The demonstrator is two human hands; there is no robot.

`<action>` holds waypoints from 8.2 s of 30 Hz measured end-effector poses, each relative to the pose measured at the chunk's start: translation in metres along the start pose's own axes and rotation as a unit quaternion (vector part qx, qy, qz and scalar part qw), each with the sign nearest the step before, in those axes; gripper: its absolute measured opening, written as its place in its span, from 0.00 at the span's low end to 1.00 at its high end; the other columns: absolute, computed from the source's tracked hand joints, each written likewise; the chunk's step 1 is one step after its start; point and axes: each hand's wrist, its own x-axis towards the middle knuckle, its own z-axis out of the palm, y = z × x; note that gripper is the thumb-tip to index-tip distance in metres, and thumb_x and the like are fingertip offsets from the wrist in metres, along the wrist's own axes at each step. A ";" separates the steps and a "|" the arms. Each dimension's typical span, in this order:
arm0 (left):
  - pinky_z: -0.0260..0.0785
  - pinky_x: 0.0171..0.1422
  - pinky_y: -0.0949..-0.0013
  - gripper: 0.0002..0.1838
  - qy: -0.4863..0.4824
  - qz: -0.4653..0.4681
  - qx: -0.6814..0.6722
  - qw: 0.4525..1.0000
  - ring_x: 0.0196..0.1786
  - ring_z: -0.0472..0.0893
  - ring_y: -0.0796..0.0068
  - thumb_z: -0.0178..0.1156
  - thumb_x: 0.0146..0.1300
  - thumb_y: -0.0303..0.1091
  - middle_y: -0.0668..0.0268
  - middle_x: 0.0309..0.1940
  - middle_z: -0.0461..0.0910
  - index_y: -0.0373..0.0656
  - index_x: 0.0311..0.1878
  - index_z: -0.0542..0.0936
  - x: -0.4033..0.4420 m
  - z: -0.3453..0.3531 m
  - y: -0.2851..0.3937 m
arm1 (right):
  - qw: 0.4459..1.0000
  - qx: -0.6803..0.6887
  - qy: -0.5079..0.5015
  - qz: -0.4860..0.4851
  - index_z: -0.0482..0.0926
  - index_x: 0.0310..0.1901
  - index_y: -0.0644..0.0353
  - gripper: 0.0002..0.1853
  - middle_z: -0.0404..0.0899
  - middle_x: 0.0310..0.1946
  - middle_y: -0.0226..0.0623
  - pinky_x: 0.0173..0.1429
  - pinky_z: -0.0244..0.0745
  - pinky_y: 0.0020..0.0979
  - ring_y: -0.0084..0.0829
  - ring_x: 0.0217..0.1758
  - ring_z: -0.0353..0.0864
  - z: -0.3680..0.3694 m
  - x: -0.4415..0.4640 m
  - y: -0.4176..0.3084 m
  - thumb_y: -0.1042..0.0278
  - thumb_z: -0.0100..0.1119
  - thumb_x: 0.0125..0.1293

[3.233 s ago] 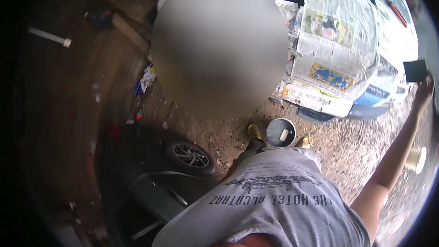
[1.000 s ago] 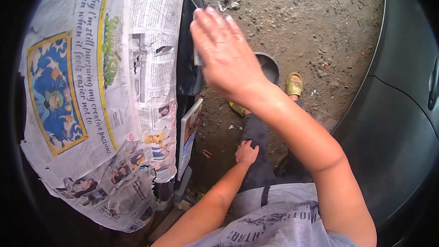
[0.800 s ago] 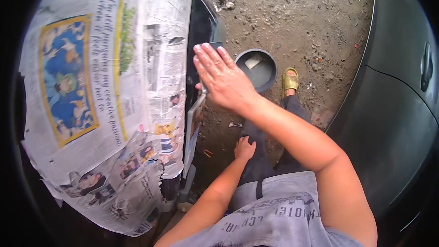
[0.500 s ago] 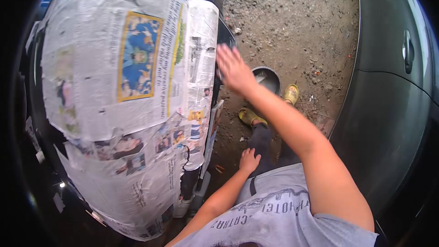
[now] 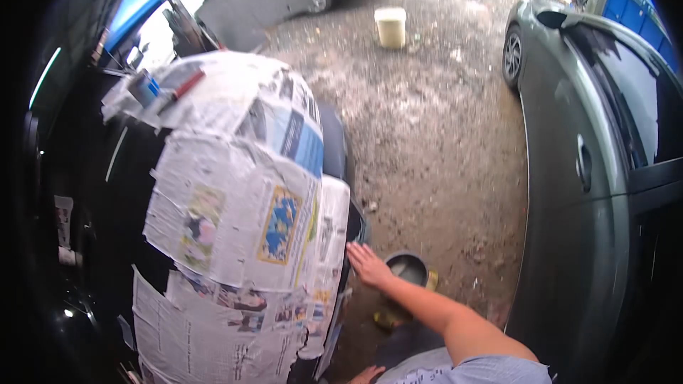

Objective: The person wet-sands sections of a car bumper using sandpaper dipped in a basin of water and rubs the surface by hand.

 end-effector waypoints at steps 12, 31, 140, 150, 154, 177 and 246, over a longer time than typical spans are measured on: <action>0.63 0.73 0.55 0.25 0.107 0.363 0.350 0.857 0.68 0.72 0.52 0.57 0.70 0.42 0.49 0.64 0.74 0.34 0.63 0.75 -0.141 -0.255 0.403 | 0.995 -0.039 0.001 0.087 0.58 0.74 0.67 0.35 0.52 0.79 0.49 0.83 0.42 0.49 0.45 0.83 0.48 -0.008 0.032 0.005 0.63 0.48 0.66; 0.59 0.77 0.53 0.25 0.389 0.505 0.492 0.593 0.75 0.63 0.50 0.66 0.61 0.34 0.55 0.70 0.67 0.46 0.63 0.76 -0.123 -0.513 0.494 | 0.991 0.050 0.061 0.104 0.65 0.70 0.69 0.34 0.57 0.77 0.51 0.82 0.49 0.49 0.44 0.82 0.53 -0.010 0.030 0.006 0.71 0.54 0.60; 0.62 0.75 0.56 0.19 0.365 0.409 0.500 0.670 0.73 0.69 0.56 0.58 0.73 0.35 0.56 0.70 0.70 0.45 0.65 0.78 -0.091 -0.520 0.484 | 0.820 0.331 0.242 0.399 0.58 0.74 0.72 0.33 0.52 0.78 0.54 0.83 0.45 0.41 0.44 0.84 0.45 0.020 0.046 -0.002 0.53 0.43 0.78; 0.59 0.76 0.56 0.21 0.349 0.362 0.496 0.708 0.74 0.68 0.54 0.57 0.72 0.30 0.56 0.72 0.69 0.46 0.67 0.77 -0.090 -0.518 0.490 | 0.624 0.638 0.016 0.451 0.69 0.68 0.67 0.37 0.71 0.69 0.50 0.75 0.59 0.38 0.42 0.73 0.69 0.033 0.110 0.136 0.39 0.32 0.78; 0.59 0.76 0.53 0.21 0.342 0.349 0.504 0.712 0.74 0.67 0.52 0.55 0.72 0.31 0.54 0.72 0.68 0.44 0.68 0.75 -0.092 -0.521 0.493 | 0.674 0.620 0.154 0.371 0.63 0.72 0.69 0.35 0.61 0.75 0.50 0.81 0.50 0.35 0.39 0.79 0.59 0.026 0.097 0.099 0.43 0.34 0.80; 0.63 0.71 0.40 0.26 0.327 0.237 0.536 0.741 0.68 0.71 0.37 0.51 0.76 0.51 0.43 0.67 0.70 0.40 0.65 0.73 -0.099 -0.537 0.500 | 0.731 0.574 0.037 0.368 0.53 0.76 0.72 0.35 0.45 0.80 0.53 0.85 0.34 0.41 0.42 0.84 0.41 -0.016 0.139 0.120 0.48 0.32 0.80; 0.62 0.72 0.39 0.24 0.389 0.246 0.527 0.714 0.66 0.74 0.39 0.48 0.76 0.49 0.40 0.60 0.76 0.40 0.63 0.75 -0.086 -0.515 0.499 | 0.655 0.664 0.007 0.360 0.53 0.76 0.71 0.38 0.49 0.80 0.51 0.84 0.39 0.37 0.42 0.84 0.45 0.071 0.108 0.166 0.43 0.28 0.81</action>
